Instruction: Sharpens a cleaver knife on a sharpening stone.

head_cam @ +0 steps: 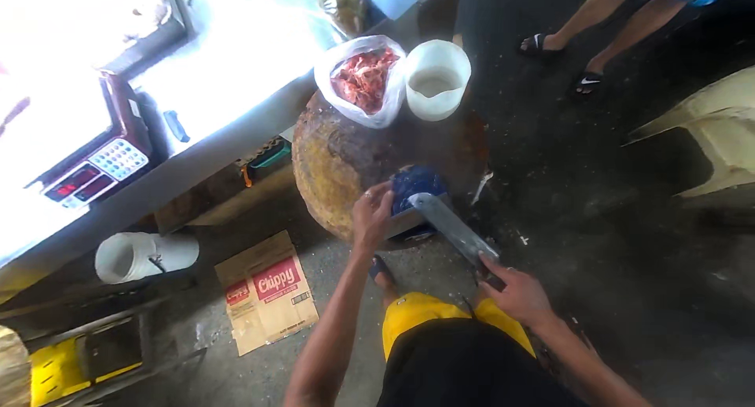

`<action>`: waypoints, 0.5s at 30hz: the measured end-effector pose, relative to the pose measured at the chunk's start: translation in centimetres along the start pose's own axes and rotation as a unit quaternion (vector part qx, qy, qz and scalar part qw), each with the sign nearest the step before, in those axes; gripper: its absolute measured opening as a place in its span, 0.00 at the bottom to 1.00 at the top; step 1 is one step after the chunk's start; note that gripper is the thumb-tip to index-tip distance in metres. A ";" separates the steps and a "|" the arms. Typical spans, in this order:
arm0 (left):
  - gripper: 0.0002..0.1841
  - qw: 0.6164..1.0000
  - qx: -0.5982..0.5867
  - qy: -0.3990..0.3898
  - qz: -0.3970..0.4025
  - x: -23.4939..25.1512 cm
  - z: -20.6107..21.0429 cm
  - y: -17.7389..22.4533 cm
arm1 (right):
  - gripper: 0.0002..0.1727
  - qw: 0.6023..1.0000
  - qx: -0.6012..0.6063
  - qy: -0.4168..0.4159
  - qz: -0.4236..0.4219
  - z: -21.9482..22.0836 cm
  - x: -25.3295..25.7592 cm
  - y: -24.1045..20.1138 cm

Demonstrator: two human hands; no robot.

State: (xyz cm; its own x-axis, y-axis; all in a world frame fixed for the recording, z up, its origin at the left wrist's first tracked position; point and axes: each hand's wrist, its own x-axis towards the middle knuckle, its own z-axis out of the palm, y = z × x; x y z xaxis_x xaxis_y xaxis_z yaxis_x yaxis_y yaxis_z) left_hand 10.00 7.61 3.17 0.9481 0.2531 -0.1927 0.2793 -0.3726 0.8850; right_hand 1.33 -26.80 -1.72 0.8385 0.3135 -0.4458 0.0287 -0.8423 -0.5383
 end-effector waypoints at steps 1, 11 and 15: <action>0.19 0.997 0.051 0.037 0.035 -1.2 0.2 -1.1 | 0.35 0.997 -0.060 0.029 -0.024 1.2 0.2 0.6; 0.32 0.903 0.315 -0.101 0.275 -5.2 7.6 -9.9 | 0.40 0.990 -0.118 -0.055 0.056 1.8 2.5 0.1; 0.33 0.915 0.293 -0.026 0.275 -4.0 9.8 -10.7 | 0.42 0.987 -0.130 -0.065 0.074 1.8 3.1 -1.4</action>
State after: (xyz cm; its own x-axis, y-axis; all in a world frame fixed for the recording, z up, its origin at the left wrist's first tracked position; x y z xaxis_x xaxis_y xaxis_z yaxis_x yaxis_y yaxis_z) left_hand 4.72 1.88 -9.65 0.9717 -0.1539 0.1794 -0.2228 -0.8500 0.4773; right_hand 2.88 -23.87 -3.65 0.7678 0.2186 -0.6023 0.0652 -0.9618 -0.2660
